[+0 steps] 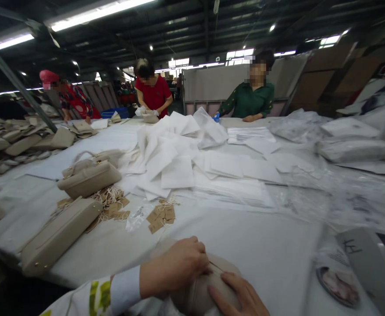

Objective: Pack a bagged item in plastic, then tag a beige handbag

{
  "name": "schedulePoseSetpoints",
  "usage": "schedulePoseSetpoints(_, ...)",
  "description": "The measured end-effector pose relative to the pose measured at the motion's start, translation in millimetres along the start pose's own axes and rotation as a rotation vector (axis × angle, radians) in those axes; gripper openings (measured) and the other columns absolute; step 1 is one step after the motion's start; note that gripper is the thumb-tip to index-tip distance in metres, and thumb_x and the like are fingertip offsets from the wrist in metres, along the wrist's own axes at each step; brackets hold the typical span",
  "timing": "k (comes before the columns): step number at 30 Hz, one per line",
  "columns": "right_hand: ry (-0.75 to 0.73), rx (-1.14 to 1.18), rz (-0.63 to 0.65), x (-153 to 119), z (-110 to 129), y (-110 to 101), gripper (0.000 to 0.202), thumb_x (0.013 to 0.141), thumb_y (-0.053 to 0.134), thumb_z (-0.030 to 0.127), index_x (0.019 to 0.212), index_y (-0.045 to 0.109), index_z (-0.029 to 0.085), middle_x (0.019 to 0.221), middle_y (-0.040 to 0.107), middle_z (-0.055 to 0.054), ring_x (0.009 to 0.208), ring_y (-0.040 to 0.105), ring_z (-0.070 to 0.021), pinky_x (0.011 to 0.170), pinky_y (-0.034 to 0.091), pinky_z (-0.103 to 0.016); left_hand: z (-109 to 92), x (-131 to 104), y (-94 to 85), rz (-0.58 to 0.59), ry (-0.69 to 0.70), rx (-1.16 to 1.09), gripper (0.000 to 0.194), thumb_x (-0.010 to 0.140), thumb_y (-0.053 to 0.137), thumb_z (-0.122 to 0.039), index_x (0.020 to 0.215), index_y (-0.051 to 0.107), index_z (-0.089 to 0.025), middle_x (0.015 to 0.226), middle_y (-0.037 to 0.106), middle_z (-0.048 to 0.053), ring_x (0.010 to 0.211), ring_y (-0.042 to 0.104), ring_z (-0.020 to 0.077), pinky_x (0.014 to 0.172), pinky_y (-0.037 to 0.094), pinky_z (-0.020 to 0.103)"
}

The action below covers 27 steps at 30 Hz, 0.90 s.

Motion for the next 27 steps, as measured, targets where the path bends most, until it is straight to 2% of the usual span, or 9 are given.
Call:
schedulePoseSetpoints(3,0.009,0.024,-0.008,3.7,-2.4,3.2,0.046,0.086,0.057,0.044,0.13,0.059,0.028,0.114,0.063,-0.015,0.102,0.064,-0.0264,0.08,0.058,-0.036,17.9,2.4,-0.7,-0.04,-0.159,-0.103,0.022,0.091,0.059,-0.033,0.079,0.069,-0.018,0.078,0.067,0.004,0.073,0.057,0.017,0.066,0.037,0.027)
schedulePoseSetpoints(6,0.052,0.057,-0.046,14.0,-5.9,-2.7,0.048,0.076,0.061,0.025,0.125,0.063,0.025,0.114,0.061,-0.015,0.105,0.062,-0.0265,0.082,0.058,-0.037,44.2,9.1,0.8,-0.085,-0.317,-0.174,0.03,0.082,0.069,-0.045,0.077,0.066,-0.016,0.077,0.062,0.001,0.071,0.053,0.0155,0.061,0.033,0.026)
schedulePoseSetpoints(10,0.128,0.095,-0.019,25.6,-14.3,-8.0,0.046,0.077,0.058,0.018,0.122,0.064,0.022,0.116,0.062,-0.015,0.107,0.062,-0.0256,0.084,0.058,-0.036,72.0,25.4,10.9,0.007,-0.431,-0.302,0.044,0.075,0.069,-0.057,0.061,0.057,-0.017,0.056,0.048,-0.005,0.057,0.046,0.0124,0.051,0.027,0.025)
schedulePoseSetpoints(12,0.16,0.114,0.003,27.5,-19.9,-7.2,0.045,0.079,0.057,0.017,0.123,0.063,0.023,0.116,0.063,-0.014,0.105,0.063,-0.0244,0.083,0.058,-0.034,79.1,31.7,12.2,0.094,-0.442,-0.366,0.047,0.077,0.065,-0.058,0.055,0.053,-0.018,0.047,0.039,-0.007,0.05,0.04,0.0109,0.048,0.024,0.026)
schedulePoseSetpoints(14,0.153,0.126,-0.02,27.0,-23.3,-6.6,0.045,0.079,0.056,0.019,0.124,0.063,0.024,0.115,0.064,-0.013,0.103,0.064,-0.0241,0.081,0.058,-0.034,81.3,33.0,8.4,0.194,-0.409,-0.432,0.048,0.08,0.059,-0.057,0.054,0.055,-0.018,0.046,0.039,-0.006,0.048,0.038,0.0103,0.048,0.026,0.026)
schedulePoseSetpoints(18,0.109,0.124,-0.056,23.8,-24.7,-2.6,0.045,0.077,0.057,0.018,0.121,0.064,0.023,0.112,0.064,-0.014,0.101,0.065,-0.025,0.079,0.059,-0.035,77.9,19.7,-7.3,0.327,-0.265,-0.579,0.027,0.079,0.063,-0.045,0.079,0.069,-0.019,0.07,0.062,-0.002,0.064,0.054,0.0135,0.059,0.041,0.024)
schedulePoseSetpoints(21,0.139,0.146,-0.069,24.0,-26.5,-3.0,0.045,0.077,0.056,0.017,0.122,0.064,0.024,0.112,0.064,-0.014,0.1,0.065,-0.0251,0.078,0.059,-0.035,80.8,9.3,-14.0,0.28,-0.231,-0.627,0.022,0.073,0.069,-0.034,0.09,0.069,-0.02,0.083,0.065,0.0,0.077,0.058,0.0155,0.069,0.044,0.024)
schedulePoseSetpoints(24,0.155,0.153,-0.01,27.6,-28.2,-2.7,0.046,0.076,0.057,0.016,0.121,0.064,0.024,0.113,0.065,-0.013,0.101,0.066,-0.0251,0.079,0.059,-0.035,87.2,8.3,-8.9,0.222,-0.262,-0.639,0.023,0.073,0.07,-0.036,0.087,0.067,-0.019,0.075,0.061,-0.002,0.069,0.055,0.014,0.062,0.042,0.023)
schedulePoseSetpoints(27,0.144,0.137,-0.023,32.1,-31.2,-4.3,0.045,0.075,0.058,0.014,0.119,0.064,0.022,0.11,0.065,-0.013,0.099,0.067,-0.0243,0.077,0.06,-0.034,91.7,15.3,-1.3,0.174,-0.282,-0.624,0.022,0.074,0.069,-0.039,0.081,0.065,-0.018,0.065,0.056,-0.004,0.061,0.05,0.0122,0.055,0.036,0.022)
Point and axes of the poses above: each hand's wrist, its own x-axis towards the middle knuckle, its own y-axis out of the palm, z = x × y, the point moved 6 cm from there along x, towards the middle knuckle
